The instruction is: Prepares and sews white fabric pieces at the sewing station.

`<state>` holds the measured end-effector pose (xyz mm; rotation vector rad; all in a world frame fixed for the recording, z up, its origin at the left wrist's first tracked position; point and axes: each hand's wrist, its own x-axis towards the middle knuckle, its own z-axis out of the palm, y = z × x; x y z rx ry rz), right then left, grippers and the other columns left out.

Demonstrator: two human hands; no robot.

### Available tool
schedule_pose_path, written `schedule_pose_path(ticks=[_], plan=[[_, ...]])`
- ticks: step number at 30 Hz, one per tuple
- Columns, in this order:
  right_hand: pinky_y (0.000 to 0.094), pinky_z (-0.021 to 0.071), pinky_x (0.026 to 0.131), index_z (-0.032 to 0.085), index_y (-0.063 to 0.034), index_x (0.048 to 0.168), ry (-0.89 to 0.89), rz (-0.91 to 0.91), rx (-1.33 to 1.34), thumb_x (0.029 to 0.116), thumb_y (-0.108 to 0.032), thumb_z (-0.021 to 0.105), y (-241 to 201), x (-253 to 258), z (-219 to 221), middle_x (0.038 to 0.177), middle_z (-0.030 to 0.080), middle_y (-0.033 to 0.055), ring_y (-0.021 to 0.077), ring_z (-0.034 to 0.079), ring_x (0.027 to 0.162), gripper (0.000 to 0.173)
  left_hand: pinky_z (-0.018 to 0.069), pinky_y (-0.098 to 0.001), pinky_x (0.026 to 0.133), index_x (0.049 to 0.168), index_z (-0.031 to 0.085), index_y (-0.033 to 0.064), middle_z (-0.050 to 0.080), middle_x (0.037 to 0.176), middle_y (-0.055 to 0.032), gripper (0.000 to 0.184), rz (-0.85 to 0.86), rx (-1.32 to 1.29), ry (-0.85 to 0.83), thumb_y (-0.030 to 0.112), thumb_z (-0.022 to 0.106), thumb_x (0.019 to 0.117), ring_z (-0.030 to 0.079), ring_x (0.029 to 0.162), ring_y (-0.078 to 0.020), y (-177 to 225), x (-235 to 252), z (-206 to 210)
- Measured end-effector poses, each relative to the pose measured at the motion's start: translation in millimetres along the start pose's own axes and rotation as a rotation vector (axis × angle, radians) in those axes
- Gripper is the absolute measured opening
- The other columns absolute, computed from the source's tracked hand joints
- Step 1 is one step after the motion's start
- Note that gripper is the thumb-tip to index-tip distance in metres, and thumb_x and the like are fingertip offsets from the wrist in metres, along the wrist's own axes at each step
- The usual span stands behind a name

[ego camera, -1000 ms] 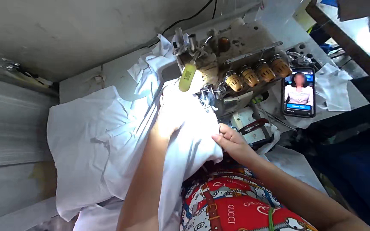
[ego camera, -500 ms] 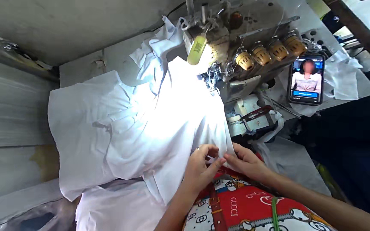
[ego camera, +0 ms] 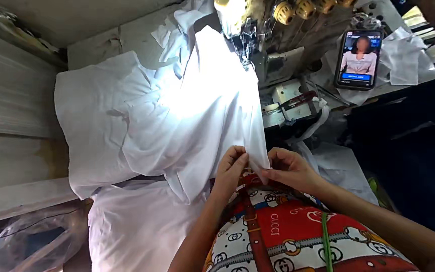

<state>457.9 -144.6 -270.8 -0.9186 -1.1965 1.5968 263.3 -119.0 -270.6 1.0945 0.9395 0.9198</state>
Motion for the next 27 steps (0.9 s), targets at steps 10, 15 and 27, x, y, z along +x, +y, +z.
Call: schedule_pose_path(ticks=[10,15,27], plan=[[0.0235,0.0595,0.082,0.059,-0.0083,0.111,0.005,0.098,0.162,0.0949,-0.003,0.066,-1,-17,9,0.095,0.073,-0.0067,0.0033,0.070,0.087,0.018,0.0557,-0.0197,0.075,0.109,0.058,0.0110,0.068,0.090,0.0110,0.018,-0.135,-0.210,-0.212,0.017,0.069,0.0956,0.066,0.081,0.0009,-5,-25,1],[0.0248,0.0596,0.084,0.064,-0.0109,0.106,0.020,0.108,0.201,0.0946,-0.004,0.066,-2,-17,4,0.096,0.074,-0.0059,0.0043,0.071,0.089,0.013,0.0541,-0.0222,0.088,0.098,0.066,0.0163,0.068,0.103,0.0106,0.002,0.068,-0.131,-0.061,0.015,0.066,0.0978,0.064,0.098,-0.0007,-10,-25,-2],[0.0228,0.0597,0.078,0.068,-0.0123,0.098,0.070,0.146,0.209,0.0879,0.000,0.071,0,-20,-11,0.092,0.073,-0.0046,0.0042,0.070,0.083,0.016,0.0553,-0.0215,0.076,0.103,0.068,-0.0028,0.069,0.096,-0.0061,0.021,0.082,0.350,0.173,0.016,0.070,0.0931,0.066,0.086,-0.0048,-40,17,9]])
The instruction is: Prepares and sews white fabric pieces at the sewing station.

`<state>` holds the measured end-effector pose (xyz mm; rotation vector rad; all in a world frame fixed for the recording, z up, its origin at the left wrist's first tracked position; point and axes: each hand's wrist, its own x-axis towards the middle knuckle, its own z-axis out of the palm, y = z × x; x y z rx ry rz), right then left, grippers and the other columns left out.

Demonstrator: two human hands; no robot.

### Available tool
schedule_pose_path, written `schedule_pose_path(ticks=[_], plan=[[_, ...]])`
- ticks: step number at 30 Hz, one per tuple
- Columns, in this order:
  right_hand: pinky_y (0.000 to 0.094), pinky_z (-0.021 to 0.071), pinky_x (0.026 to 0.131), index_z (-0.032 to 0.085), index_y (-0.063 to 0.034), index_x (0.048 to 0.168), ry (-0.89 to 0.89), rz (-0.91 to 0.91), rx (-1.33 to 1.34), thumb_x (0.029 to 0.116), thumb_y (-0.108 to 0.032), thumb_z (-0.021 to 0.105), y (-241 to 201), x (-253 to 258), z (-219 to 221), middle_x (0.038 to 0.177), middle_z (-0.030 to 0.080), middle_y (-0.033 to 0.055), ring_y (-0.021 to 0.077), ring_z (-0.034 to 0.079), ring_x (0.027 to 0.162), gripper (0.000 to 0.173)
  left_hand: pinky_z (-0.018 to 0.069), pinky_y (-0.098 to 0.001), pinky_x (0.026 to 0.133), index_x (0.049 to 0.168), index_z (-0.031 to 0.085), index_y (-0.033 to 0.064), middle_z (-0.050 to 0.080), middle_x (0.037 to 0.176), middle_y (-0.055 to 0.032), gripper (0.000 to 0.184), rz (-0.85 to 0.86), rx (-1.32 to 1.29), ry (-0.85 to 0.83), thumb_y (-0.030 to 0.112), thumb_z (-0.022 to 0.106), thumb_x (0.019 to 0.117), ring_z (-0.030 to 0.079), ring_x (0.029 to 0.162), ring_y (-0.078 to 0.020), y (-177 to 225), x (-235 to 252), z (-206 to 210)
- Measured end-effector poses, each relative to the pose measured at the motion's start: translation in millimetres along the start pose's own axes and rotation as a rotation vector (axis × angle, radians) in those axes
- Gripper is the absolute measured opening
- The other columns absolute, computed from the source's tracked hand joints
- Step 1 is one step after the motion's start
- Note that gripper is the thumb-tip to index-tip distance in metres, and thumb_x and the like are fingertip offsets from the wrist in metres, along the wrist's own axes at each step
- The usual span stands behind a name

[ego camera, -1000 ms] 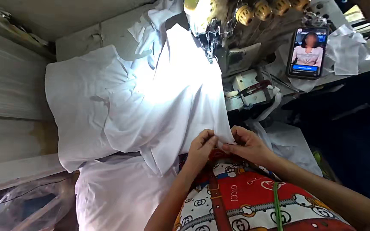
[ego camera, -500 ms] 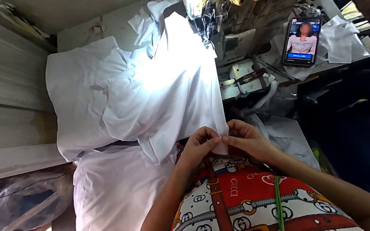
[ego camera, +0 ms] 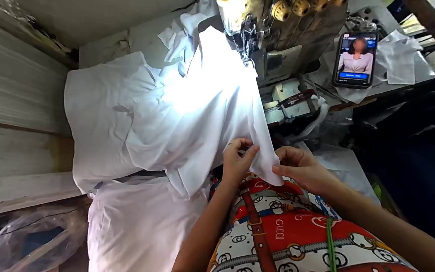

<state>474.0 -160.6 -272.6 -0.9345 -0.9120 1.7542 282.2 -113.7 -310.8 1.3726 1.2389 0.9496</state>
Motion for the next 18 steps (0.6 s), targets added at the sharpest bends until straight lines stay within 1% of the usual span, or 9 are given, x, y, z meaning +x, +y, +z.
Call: schedule_pose_path(ticks=[2,4,6,8,10,11,14,16,18], plan=[[0.0247,0.0597,0.083,0.062,-0.0092,0.111,-0.036,0.006,0.006,0.0893,0.002,0.068,-1,1,2,0.098,0.073,-0.0037,0.0057,0.070,0.089,0.025,0.0554,-0.0206,0.074,0.098,0.066,-0.0022,0.068,0.088,-0.0021,0.011,-0.051,-0.081,-0.010,0.008,0.065,0.0952,0.064,0.079,-0.0022,1,3,-7],[0.0258,0.0595,0.087,0.060,-0.0073,0.119,-0.057,0.008,0.013,0.0904,0.001,0.068,-1,1,2,0.104,0.073,-0.0027,0.0069,0.070,0.095,0.031,0.0535,-0.0219,0.071,0.095,0.059,0.0047,0.064,0.080,0.0034,0.004,-0.143,-0.294,-0.044,0.004,0.057,0.0984,0.061,0.073,-0.0020,12,1,-21],[0.0252,0.0596,0.086,0.062,-0.0082,0.118,-0.072,0.007,0.027,0.0915,-0.001,0.068,-2,0,1,0.103,0.074,-0.0031,0.0064,0.071,0.094,0.028,0.0560,-0.0216,0.068,0.095,0.057,0.0131,0.067,0.079,0.0066,0.010,-0.220,-0.565,-0.110,0.004,0.058,0.0970,0.064,0.071,-0.0017,31,-8,-31],[0.0238,0.0598,0.083,0.067,-0.0104,0.112,-0.092,0.010,0.032,0.0924,-0.002,0.068,-4,1,2,0.098,0.075,-0.0045,0.0049,0.071,0.090,0.021,0.0579,-0.0240,0.077,0.109,0.057,0.0147,0.070,0.089,0.0077,0.022,-0.230,-0.716,-0.257,0.010,0.070,0.0918,0.068,0.081,-0.0028,42,-18,-37],[0.0232,0.0596,0.082,0.067,-0.0109,0.109,-0.112,0.000,0.011,0.0931,-0.002,0.067,-5,2,4,0.096,0.075,-0.0056,0.0039,0.071,0.088,0.018,0.0584,-0.0265,0.084,0.119,0.051,0.0116,0.072,0.098,0.0073,0.039,-0.230,-0.713,-0.380,0.015,0.076,0.0890,0.070,0.090,-0.0046,44,-23,-36],[0.0229,0.0595,0.082,0.066,-0.0107,0.109,-0.119,-0.009,-0.005,0.0936,-0.002,0.066,-5,3,5,0.096,0.074,-0.0062,0.0035,0.071,0.088,0.018,0.0585,-0.0259,0.084,0.116,0.053,0.0100,0.072,0.099,0.0074,0.035,-0.203,-0.657,-0.390,0.013,0.075,0.0892,0.070,0.090,-0.0040,44,-26,-33],[0.0231,0.0593,0.083,0.063,-0.0099,0.110,-0.125,-0.022,-0.018,0.0951,-0.002,0.065,-6,3,6,0.097,0.073,-0.0062,0.0033,0.070,0.089,0.017,0.0511,-0.0144,0.078,0.093,0.062,0.0125,0.063,0.090,0.0115,0.014,0.161,-0.300,-0.286,0.012,0.076,0.0899,0.060,0.086,0.0062,41,-36,-26],[0.0229,0.0590,0.085,0.063,-0.0104,0.110,-0.132,-0.008,0.009,0.0949,-0.002,0.066,-6,2,6,0.099,0.074,-0.0060,0.0031,0.070,0.090,0.017,0.0491,-0.0124,0.081,0.091,0.061,0.0115,0.062,0.090,0.0053,0.015,0.425,-0.082,-0.247,0.018,0.076,0.0924,0.058,0.090,0.0041,46,-39,-27],[0.0225,0.0589,0.084,0.063,-0.0116,0.108,-0.117,0.045,0.008,0.0943,-0.002,0.066,-6,1,7,0.097,0.074,-0.0061,0.0027,0.070,0.090,0.017,0.0500,-0.0134,0.084,0.095,0.068,0.0079,0.064,0.092,-0.0024,0.010,0.563,0.058,-0.281,0.017,0.071,0.0955,0.061,0.092,-0.0018,51,-40,-29]])
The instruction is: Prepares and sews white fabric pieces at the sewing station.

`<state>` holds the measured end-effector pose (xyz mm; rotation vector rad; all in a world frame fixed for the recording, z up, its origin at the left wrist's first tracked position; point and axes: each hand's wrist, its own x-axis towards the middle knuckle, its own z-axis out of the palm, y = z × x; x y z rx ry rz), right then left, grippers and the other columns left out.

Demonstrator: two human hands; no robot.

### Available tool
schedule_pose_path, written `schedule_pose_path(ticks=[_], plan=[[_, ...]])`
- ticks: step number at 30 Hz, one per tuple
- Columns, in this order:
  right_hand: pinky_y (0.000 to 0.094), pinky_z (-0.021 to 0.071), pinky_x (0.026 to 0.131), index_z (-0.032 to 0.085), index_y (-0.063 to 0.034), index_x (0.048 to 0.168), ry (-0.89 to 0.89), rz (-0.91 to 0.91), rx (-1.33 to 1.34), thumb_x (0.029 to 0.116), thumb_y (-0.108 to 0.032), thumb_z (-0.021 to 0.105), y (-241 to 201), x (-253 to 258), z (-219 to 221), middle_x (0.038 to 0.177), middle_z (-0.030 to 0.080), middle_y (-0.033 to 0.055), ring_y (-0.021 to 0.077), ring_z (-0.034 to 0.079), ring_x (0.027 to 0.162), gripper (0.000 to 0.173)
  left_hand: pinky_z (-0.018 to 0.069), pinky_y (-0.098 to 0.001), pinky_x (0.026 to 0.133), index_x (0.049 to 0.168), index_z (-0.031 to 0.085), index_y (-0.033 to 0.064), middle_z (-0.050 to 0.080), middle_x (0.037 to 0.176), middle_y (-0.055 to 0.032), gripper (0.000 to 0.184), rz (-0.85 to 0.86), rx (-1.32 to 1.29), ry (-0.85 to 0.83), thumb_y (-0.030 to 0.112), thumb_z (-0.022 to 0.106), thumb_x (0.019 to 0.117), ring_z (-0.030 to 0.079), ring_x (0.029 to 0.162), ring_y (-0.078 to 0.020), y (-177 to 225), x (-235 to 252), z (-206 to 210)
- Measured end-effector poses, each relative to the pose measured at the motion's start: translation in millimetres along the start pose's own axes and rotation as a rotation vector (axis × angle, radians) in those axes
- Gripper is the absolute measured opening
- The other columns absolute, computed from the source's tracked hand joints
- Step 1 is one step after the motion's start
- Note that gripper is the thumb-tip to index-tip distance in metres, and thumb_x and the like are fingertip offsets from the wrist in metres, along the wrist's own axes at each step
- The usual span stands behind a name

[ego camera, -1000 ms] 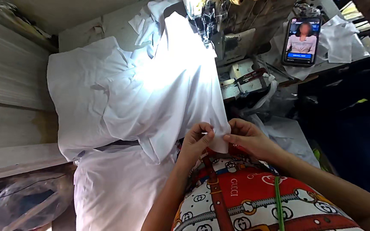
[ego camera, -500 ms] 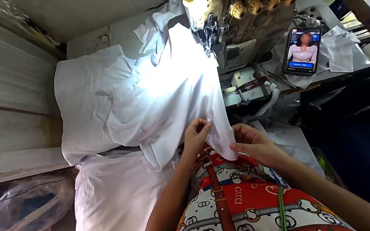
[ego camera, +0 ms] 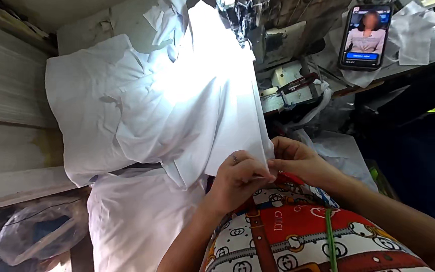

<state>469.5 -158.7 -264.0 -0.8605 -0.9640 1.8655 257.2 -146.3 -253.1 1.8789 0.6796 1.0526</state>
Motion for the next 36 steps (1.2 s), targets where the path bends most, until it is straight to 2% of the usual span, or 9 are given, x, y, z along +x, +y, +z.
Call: schedule_pose_path(ticks=[3,11,14,17,19,22,26,30,36], plan=[[0.0212,0.0591,0.080,0.062,-0.0102,0.106,0.043,0.096,-0.097,0.0956,0.001,0.060,-5,-1,3,0.093,0.073,-0.0063,0.0021,0.070,0.085,0.016,0.0493,-0.0194,0.093,0.100,0.075,0.0063,0.073,0.096,-0.0085,0.011,0.041,0.203,-0.085,0.010,0.065,0.0972,0.066,0.097,-0.0114,-1,-5,0],[0.0201,0.0602,0.078,0.062,-0.0065,0.108,0.027,0.136,-0.183,0.0983,0.000,0.058,-3,-8,8,0.092,0.073,-0.0046,0.0022,0.071,0.083,0.012,0.0498,-0.0222,0.095,0.101,0.075,0.0058,0.075,0.102,-0.0093,0.012,0.158,0.367,-0.123,0.011,0.064,0.0998,0.068,0.100,-0.0157,1,-19,3],[0.0221,0.0612,0.080,0.061,-0.0049,0.109,0.037,0.189,-0.134,0.0995,0.002,0.056,-5,-9,8,0.094,0.073,-0.0022,0.0048,0.072,0.085,0.013,0.0503,-0.0254,0.094,0.105,0.076,0.0098,0.075,0.105,-0.0065,0.013,0.240,0.515,-0.130,0.017,0.066,0.0997,0.068,0.099,-0.0170,-5,-26,2],[0.0264,0.0619,0.082,0.059,-0.0064,0.113,0.005,0.232,-0.032,0.1032,-0.005,0.051,-6,-5,3,0.097,0.071,-0.0011,0.0080,0.072,0.089,0.013,0.0423,-0.0289,0.095,0.107,0.073,0.0166,0.073,0.112,-0.0007,0.012,0.289,0.644,-0.089,0.018,0.062,0.1021,0.062,0.104,-0.0160,-14,-30,1],[0.0266,0.0616,0.081,0.059,-0.0107,0.113,-0.056,0.200,0.017,0.1039,-0.017,0.052,-8,6,-4,0.098,0.072,-0.0032,0.0075,0.072,0.089,0.013,0.0424,-0.0259,0.101,0.104,0.073,0.0168,0.073,0.110,0.0016,0.013,0.219,0.478,0.016,0.018,0.060,0.1038,0.062,0.109,-0.0118,-18,-25,2],[0.0191,0.0586,0.070,0.056,-0.0184,0.117,-0.084,0.066,-0.023,0.0989,-0.038,0.061,-24,41,-14,0.093,0.072,-0.0085,0.0018,0.069,0.078,0.027,0.0491,-0.0194,0.095,0.100,0.067,0.0115,0.069,0.099,0.0030,0.022,0.202,0.041,0.130,0.028,0.054,0.1067,0.064,0.102,-0.0038,-8,4,2],[0.0218,0.0596,0.071,0.052,-0.0171,0.126,0.008,-0.095,-0.104,0.0880,-0.057,0.072,-48,96,-21,0.098,0.071,-0.0067,0.0034,0.070,0.082,0.059,0.0501,-0.0193,0.089,0.096,0.068,0.0074,0.072,0.095,-0.0016,0.021,0.323,-0.015,-0.011,0.023,0.057,0.1053,0.066,0.093,-0.0066,-2,28,12],[0.0233,0.0585,0.067,0.055,-0.0079,0.121,0.186,-0.124,-0.230,0.1009,-0.009,0.056,-60,126,-24,0.087,0.069,0.0011,0.0063,0.068,0.073,0.020,0.0531,-0.0237,0.075,0.095,0.074,0.0078,0.077,0.095,-0.0055,0.016,0.311,0.216,-0.185,0.013,0.061,0.1017,0.069,0.082,-0.0134,-30,34,16],[0.0222,0.0579,0.068,0.060,-0.0072,0.114,0.240,-0.120,-0.222,0.0986,-0.005,0.049,-51,130,-34,0.081,0.068,-0.0015,0.0048,0.067,0.072,0.019,0.0495,-0.0239,0.066,0.096,0.074,0.0129,0.078,0.097,-0.0016,0.017,0.307,0.406,-0.236,0.012,0.058,0.1025,0.066,0.076,-0.0130,-42,67,-16]])
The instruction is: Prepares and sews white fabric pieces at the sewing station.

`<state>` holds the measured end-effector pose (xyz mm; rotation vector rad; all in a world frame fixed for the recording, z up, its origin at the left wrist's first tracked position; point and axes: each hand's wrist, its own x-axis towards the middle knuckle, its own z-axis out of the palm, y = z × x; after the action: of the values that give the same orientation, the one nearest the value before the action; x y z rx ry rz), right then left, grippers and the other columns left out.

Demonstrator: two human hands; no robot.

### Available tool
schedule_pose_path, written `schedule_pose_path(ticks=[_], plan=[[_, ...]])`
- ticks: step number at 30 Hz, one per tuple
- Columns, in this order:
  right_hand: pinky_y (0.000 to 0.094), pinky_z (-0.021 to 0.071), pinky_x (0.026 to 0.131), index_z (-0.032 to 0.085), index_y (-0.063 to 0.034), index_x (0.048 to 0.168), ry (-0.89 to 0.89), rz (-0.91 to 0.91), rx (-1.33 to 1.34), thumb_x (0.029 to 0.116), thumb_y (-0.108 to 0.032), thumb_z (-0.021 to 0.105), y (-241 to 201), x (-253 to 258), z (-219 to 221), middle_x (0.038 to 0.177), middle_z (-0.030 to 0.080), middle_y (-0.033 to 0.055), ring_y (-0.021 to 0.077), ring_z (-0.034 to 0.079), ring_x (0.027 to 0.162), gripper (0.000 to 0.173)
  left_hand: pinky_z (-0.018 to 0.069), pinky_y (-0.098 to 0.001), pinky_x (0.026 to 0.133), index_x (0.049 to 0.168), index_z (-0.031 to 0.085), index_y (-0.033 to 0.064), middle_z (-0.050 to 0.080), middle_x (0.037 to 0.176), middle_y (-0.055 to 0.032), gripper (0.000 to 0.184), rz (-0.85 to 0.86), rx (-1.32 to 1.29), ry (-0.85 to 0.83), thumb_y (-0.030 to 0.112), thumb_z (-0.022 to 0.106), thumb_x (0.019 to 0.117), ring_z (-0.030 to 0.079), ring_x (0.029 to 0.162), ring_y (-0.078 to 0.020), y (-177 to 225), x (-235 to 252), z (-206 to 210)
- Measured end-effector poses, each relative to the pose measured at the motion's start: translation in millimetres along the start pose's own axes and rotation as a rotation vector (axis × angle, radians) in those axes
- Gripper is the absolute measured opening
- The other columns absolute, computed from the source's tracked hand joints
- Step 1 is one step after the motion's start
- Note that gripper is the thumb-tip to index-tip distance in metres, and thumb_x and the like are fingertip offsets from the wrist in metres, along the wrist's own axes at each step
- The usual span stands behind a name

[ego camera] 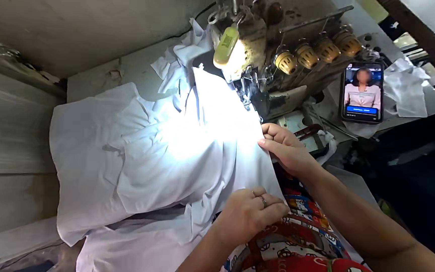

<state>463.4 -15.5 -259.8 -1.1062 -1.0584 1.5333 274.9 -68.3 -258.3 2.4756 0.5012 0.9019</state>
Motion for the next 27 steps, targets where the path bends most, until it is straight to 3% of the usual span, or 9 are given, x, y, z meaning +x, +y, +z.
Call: schedule_pose_path(ticks=[11,13,15,16,18,19,20,22,27], plan=[[0.0191,0.0578,0.068,0.061,-0.0076,0.108,0.002,-0.086,0.133,0.0947,-0.004,0.064,6,-3,-3,0.084,0.071,-0.0068,0.0014,0.068,0.072,0.014,0.0520,-0.0279,0.061,0.087,0.075,0.0097,0.070,0.080,-0.0051,0.019,0.044,0.293,-0.081,0.003,0.060,0.0949,0.066,0.071,-0.0194,-41,59,-40],[0.0219,0.0604,0.072,0.061,-0.0063,0.108,0.067,-0.069,0.166,0.0916,0.000,0.066,4,-4,-1,0.087,0.072,-0.0042,0.0040,0.070,0.076,0.018,0.0528,-0.0314,0.069,0.096,0.075,0.0121,0.073,0.088,-0.0047,0.014,-0.004,0.331,-0.026,0.024,0.067,0.0970,0.067,0.080,-0.0205,-45,64,-39],[0.0267,0.0632,0.075,0.059,-0.0065,0.108,0.124,-0.060,0.172,0.0907,0.004,0.067,0,-4,1,0.090,0.074,-0.0023,0.0081,0.073,0.081,0.022,0.0522,-0.0400,0.077,0.113,0.070,0.0139,0.074,0.110,-0.0060,0.047,-0.092,0.440,0.039,0.048,0.077,0.0816,0.071,0.098,-0.0223,-55,64,-27],[0.0280,0.0636,0.075,0.058,-0.0069,0.106,0.148,-0.071,0.152,0.0897,0.006,0.068,-2,-4,3,0.090,0.073,-0.0019,0.0093,0.073,0.081,0.023,0.0518,-0.0427,0.081,0.122,0.068,0.0131,0.073,0.122,-0.0067,0.058,-0.124,0.508,0.063,0.049,0.079,0.0778,0.071,0.106,-0.0223,-64,61,-19],[0.0280,0.0639,0.070,0.055,-0.0094,0.102,0.164,-0.130,0.072,0.0872,0.008,0.067,-3,-3,4,0.088,0.071,-0.0042,0.0082,0.073,0.077,0.025,0.0431,-0.0409,0.080,0.130,0.066,0.0116,0.070,0.130,-0.0073,0.044,-0.121,0.607,0.141,0.023,0.072,0.0876,0.068,0.108,-0.0209,-80,57,-8],[0.0273,0.0641,0.069,0.056,-0.0095,0.101,0.159,-0.176,0.023,0.0871,0.007,0.067,-4,-2,4,0.088,0.071,-0.0052,0.0072,0.072,0.076,0.025,0.0467,-0.0385,0.082,0.125,0.069,0.0116,0.073,0.126,-0.0067,0.034,-0.112,0.598,0.184,0.012,0.066,0.0903,0.069,0.110,-0.0201,-82,57,-9],[0.0260,0.0639,0.069,0.057,-0.0088,0.101,0.149,-0.233,-0.039,0.0879,0.005,0.068,-3,-1,1,0.089,0.071,-0.0059,0.0060,0.072,0.076,0.022,0.0553,-0.0365,0.080,0.115,0.074,0.0097,0.076,0.117,-0.0078,0.027,-0.086,0.547,0.216,0.007,0.063,0.0907,0.073,0.105,-0.0211,-83,58,-14],[0.0225,0.0625,0.069,0.064,-0.0058,0.100,0.122,-0.365,-0.183,0.0905,0.002,0.067,-2,5,-6,0.091,0.072,-0.0064,0.0026,0.071,0.076,0.013,0.0580,-0.0333,0.072,0.101,0.076,0.0079,0.078,0.106,-0.0089,0.020,-0.016,0.452,0.177,0.007,0.056,0.0958,0.076,0.092,-0.0212,-86,59,-30],[0.0167,0.0593,0.069,0.073,0.0017,0.112,0.125,-0.539,-0.635,0.1020,-0.011,0.055,-3,25,-14,0.091,0.074,0.0034,-0.0002,0.069,0.074,0.024,0.0525,-0.0341,0.053,0.099,0.079,0.0102,0.076,0.091,-0.0067,0.021,0.019,0.421,0.051,0.011,0.057,0.0970,0.069,0.065,-0.0190,-102,72,-62]])
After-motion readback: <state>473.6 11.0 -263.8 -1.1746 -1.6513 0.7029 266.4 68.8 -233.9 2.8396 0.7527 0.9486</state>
